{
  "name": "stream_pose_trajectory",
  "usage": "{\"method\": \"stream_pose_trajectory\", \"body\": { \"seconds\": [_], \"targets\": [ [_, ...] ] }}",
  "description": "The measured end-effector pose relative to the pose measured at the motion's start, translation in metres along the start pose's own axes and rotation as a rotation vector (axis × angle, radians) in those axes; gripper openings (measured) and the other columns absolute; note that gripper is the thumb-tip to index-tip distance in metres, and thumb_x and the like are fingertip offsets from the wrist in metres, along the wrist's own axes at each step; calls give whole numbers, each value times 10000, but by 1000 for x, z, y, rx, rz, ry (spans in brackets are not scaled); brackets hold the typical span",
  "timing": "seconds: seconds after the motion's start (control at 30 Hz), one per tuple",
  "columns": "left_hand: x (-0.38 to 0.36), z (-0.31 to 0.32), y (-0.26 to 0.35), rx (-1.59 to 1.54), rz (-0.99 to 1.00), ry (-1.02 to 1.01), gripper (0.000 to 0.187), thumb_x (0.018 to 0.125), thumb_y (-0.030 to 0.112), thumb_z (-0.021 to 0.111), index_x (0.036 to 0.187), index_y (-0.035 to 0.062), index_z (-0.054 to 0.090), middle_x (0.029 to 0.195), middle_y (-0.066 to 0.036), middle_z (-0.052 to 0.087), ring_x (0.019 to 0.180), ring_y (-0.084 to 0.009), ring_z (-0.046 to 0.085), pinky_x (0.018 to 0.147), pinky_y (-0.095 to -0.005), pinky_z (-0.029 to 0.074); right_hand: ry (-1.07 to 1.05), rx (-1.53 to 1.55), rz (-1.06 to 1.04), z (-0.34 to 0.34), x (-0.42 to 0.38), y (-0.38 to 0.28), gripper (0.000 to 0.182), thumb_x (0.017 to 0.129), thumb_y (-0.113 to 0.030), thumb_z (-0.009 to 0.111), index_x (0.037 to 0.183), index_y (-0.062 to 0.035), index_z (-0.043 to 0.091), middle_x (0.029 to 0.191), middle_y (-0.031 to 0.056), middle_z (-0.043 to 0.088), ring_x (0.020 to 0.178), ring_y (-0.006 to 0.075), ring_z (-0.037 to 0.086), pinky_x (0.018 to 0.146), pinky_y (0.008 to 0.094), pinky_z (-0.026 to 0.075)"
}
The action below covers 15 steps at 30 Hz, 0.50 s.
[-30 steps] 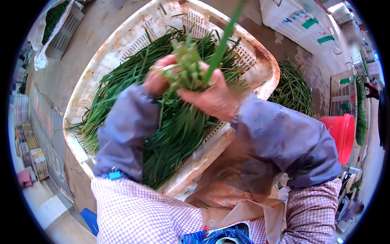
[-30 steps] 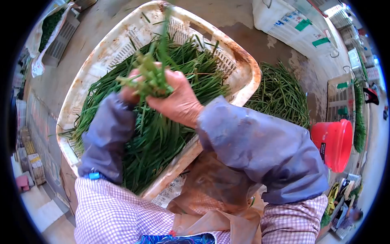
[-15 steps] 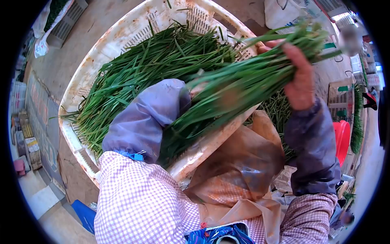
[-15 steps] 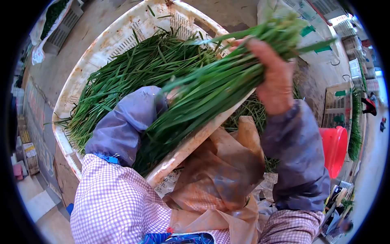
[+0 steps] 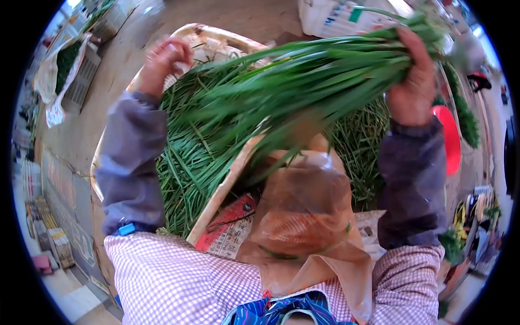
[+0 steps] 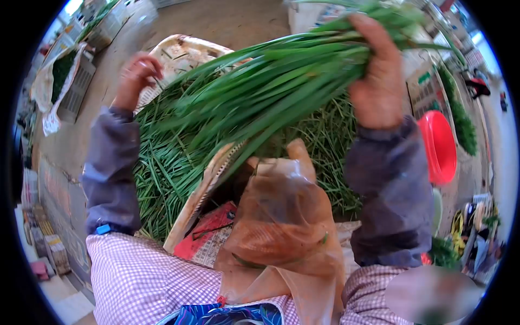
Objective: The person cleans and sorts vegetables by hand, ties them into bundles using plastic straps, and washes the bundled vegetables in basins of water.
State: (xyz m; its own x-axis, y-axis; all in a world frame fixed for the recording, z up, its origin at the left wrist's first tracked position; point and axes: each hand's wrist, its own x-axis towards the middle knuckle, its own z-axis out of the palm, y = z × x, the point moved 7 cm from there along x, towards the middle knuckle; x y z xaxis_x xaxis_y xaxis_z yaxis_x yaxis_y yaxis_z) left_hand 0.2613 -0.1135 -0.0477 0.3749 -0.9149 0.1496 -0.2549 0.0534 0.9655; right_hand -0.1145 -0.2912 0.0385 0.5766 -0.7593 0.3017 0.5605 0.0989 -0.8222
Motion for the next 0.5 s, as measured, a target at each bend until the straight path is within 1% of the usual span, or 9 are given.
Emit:
{"method": "stream_pose_trajectory", "body": {
  "seconds": [0.1,0.13,0.17,0.2,0.23,0.27,0.33,0.4,0.5],
  "targets": [
    [-15,111,143,0,258,-245,670,914,481,538,1388,29,397,1281,-136,557,1166,-216,545,967,-356,425,-26,127,151,10,-18,18,263,869,-186,621,1059,-4,609,1004,150,664,952,277,638,908,388,504],
    [-17,156,156,85,288,-469,774,882,518,574,1418,9,343,1304,-134,543,1190,-210,527,1001,-358,404,4,183,148,7,-25,19,272,869,-186,623,1070,-5,601,991,148,664,944,276,638,902,391,508],
    [-25,206,149,-157,194,-609,817,857,540,605,1422,12,340,1295,-119,546,1204,-186,502,1028,-355,376,32,240,144,1,-32,21,281,868,-186,625,1082,-5,594,977,146,664,936,276,639,896,394,511],
    [-36,251,133,-253,86,-810,848,843,531,633,1437,14,318,1300,-99,535,1208,-166,482,1026,-329,375,56,299,138,-10,-39,22,291,868,-186,627,1094,-6,587,964,144,663,928,275,640,889,397,515],
    [-46,274,125,-213,-2,-701,733,881,464,633,1386,-5,384,1207,-82,570,1046,-130,557,896,-272,445,70,378,146,-23,-48,27,296,870,-179,625,1109,-12,573,947,133,664,912,263,640,876,393,520],
    [-55,301,125,-224,-88,-902,829,838,532,656,1401,-2,365,1244,-77,549,1086,-136,541,906,-272,447,114,395,148,-41,-59,31,287,869,-180,626,1098,-13,578,942,129,664,906,259,640,868,392,522],
    [-69,334,98,-439,-328,-941,854,824,538,670,1410,4,353,1245,-86,546,1105,-138,533,911,-277,456,218,433,146,-86,-88,37,269,867,-182,629,1075,-16,587,932,123,664,895,253,639,852,389,526],
    [-88,364,103,-434,-446,-954,861,809,525,692,1414,16,351,1230,-87,553,1089,-135,544,913,-286,466,383,444,189,-131,-116,59,234,876,-257,623,957,-37,614,887,115,661,833,236,639,807,376,525],
    [-93,395,51,-169,-618,-1042,823,800,504,715,1372,11,386,1165,-71,569,1036,-122,555,884,-290,474,566,688,301,-174,-155,114,222,841,-194,660,955,-27,569,872,149,650,788,281,641,775,427,547]
  ]
}}
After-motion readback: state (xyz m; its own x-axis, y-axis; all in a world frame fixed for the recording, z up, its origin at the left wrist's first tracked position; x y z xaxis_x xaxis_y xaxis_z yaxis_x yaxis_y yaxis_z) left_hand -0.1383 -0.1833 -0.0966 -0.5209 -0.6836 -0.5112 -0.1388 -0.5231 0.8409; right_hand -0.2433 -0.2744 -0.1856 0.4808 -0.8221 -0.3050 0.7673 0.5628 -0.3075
